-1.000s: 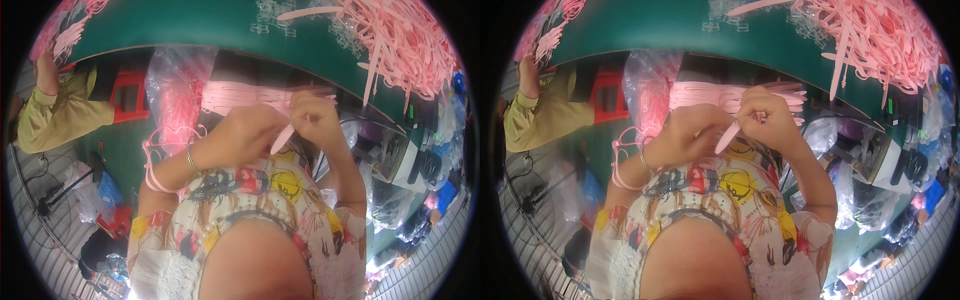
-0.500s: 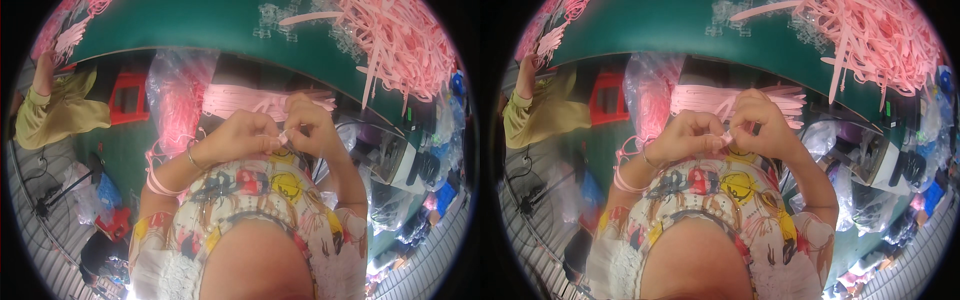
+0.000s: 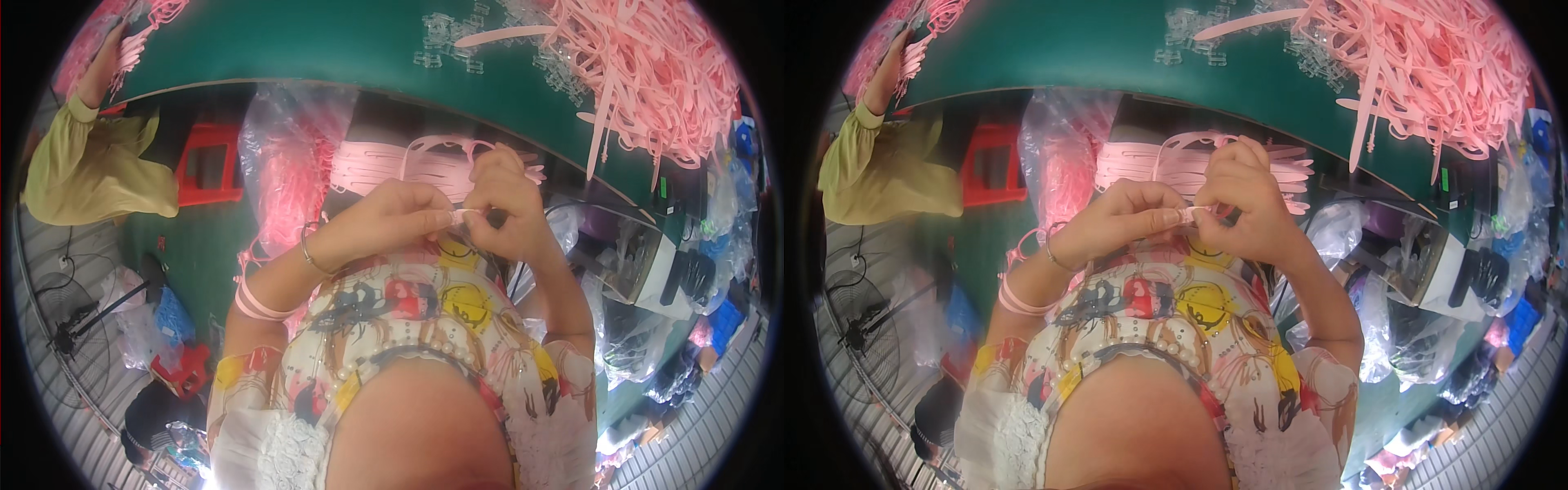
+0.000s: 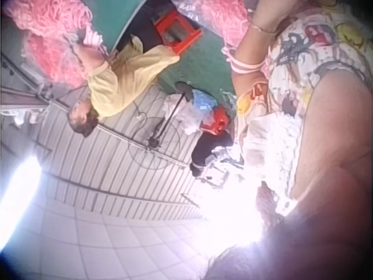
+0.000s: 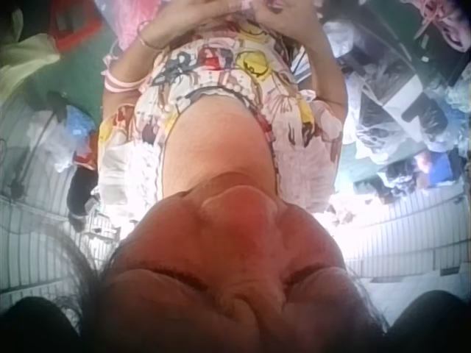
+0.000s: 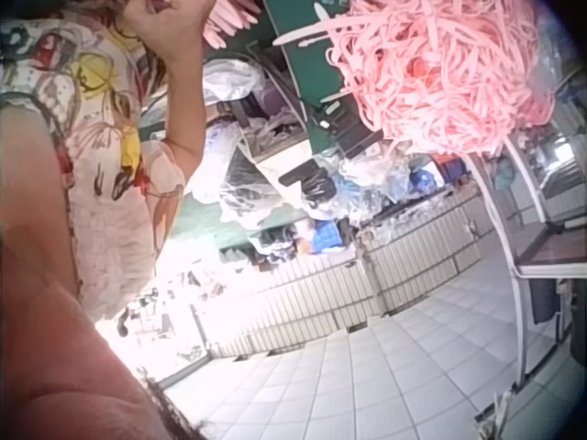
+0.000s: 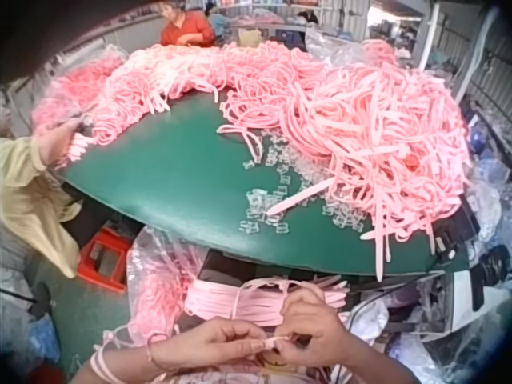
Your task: The person sits at a green table and repeatedly picks up pink elastic bands and small clear plastic clips. They insert the clips into the ends of the bands to form loops, then place the finished items into a pile on the table. The process is repetitive and involves handling materials from a plastic bag and a loose pile.
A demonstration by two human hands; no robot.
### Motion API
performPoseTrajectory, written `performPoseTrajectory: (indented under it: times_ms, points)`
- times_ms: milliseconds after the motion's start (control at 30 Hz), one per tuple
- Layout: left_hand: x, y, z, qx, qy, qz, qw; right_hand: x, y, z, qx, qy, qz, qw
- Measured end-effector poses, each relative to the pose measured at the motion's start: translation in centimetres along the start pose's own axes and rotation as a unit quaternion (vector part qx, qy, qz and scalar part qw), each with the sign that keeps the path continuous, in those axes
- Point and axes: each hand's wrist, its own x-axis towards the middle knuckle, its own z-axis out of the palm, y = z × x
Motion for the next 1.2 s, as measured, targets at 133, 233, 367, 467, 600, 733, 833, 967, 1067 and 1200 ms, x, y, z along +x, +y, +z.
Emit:
performPoseTrajectory:
  times_ms: [133, 233, 367, 467, 600, 733, 833, 967, 1067, 1200]
  points:
    - [-0.1, -0.2, -0.5, 0.043, 0.035, 0.007, 0.998, 0.0, 0.1, -0.1, -0.045, -0.030, 0.027, 0.998]
    - [0.0, -0.4, -0.6, 0.020, 0.043, 0.005, 0.999, 0.9, -1.2, 0.1, -0.048, -0.039, 0.000, 0.998]
    - [0.0, -0.2, -0.7, 0.007, 0.031, -0.005, 0.999, 0.0, 0.1, 0.6, -0.002, -0.022, -0.008, 1.000]
    - [0.0, -0.3, -0.7, -0.012, 0.027, 0.011, 0.999, -0.1, 0.4, 1.0, 0.038, -0.009, 0.015, 0.999]
    - [0.1, -0.6, -0.8, 0.001, 0.050, 0.035, 0.998, -0.2, 0.4, 1.5, 0.082, 0.012, 0.063, 0.995]
    - [0.3, -1.2, 0.2, 0.231, 0.164, 0.184, 0.941, 0.1, 0.3, 1.6, 0.029, 0.041, 0.063, 0.997]
    - [0.3, -0.9, 0.4, 0.370, 0.217, 0.288, 0.856, 0.0, 0.0, 1.5, 0.056, 0.048, 0.109, 0.991]
    - [-0.2, -0.4, 0.6, 0.293, 0.199, 0.212, 0.911, 0.1, -0.5, 1.9, 0.053, 0.089, 0.091, 0.990]
    - [-0.5, 0.2, 0.0, -0.027, 0.090, 0.043, 0.995, -0.1, -0.9, 2.2, 0.043, 0.092, 0.077, 0.992]
    - [-0.2, -1.6, -1.1, -0.194, 0.022, 0.006, 0.981, 0.6, -1.0, 1.6, 0.003, 0.024, -0.029, 0.999]
